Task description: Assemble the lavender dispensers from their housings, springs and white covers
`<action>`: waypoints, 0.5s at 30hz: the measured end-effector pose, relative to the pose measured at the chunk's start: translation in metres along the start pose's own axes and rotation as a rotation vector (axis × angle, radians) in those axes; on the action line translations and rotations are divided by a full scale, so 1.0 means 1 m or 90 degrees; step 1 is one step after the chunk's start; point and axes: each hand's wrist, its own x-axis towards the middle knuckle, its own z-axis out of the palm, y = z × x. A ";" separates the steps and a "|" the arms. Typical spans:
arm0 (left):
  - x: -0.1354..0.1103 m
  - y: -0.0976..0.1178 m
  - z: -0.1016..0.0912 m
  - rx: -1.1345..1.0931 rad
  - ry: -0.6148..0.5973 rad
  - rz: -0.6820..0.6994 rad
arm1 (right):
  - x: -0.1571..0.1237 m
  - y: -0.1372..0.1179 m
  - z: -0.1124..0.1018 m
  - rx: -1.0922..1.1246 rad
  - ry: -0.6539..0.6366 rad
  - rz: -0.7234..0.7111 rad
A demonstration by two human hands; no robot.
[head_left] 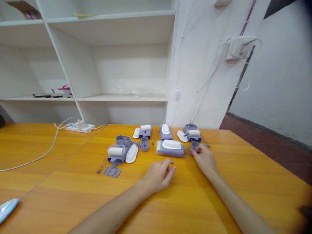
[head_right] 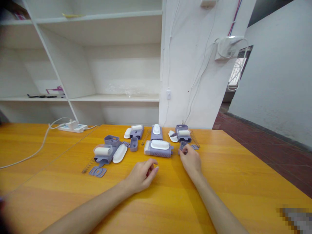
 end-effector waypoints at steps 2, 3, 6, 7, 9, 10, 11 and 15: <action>0.000 -0.002 0.003 -0.003 0.029 -0.002 | -0.006 -0.015 -0.001 0.111 0.063 0.016; 0.000 -0.003 0.004 -0.005 0.053 -0.005 | -0.010 -0.026 -0.002 0.174 0.074 0.019; 0.002 -0.009 0.008 -0.013 0.151 0.001 | -0.026 -0.063 -0.003 0.346 0.071 0.025; 0.003 -0.010 0.009 -0.018 0.178 0.010 | -0.032 -0.076 -0.003 0.392 0.051 0.030; 0.005 -0.013 0.010 -0.032 0.203 0.031 | -0.046 -0.096 -0.001 0.445 0.001 0.052; 0.006 -0.013 0.009 -0.041 0.197 0.039 | -0.052 -0.105 0.000 0.466 -0.024 0.063; 0.007 -0.013 0.009 -0.050 0.179 0.043 | -0.057 -0.112 0.000 0.483 -0.040 0.072; 0.008 -0.008 0.004 -0.035 0.077 0.022 | -0.062 -0.121 0.000 0.508 -0.055 0.073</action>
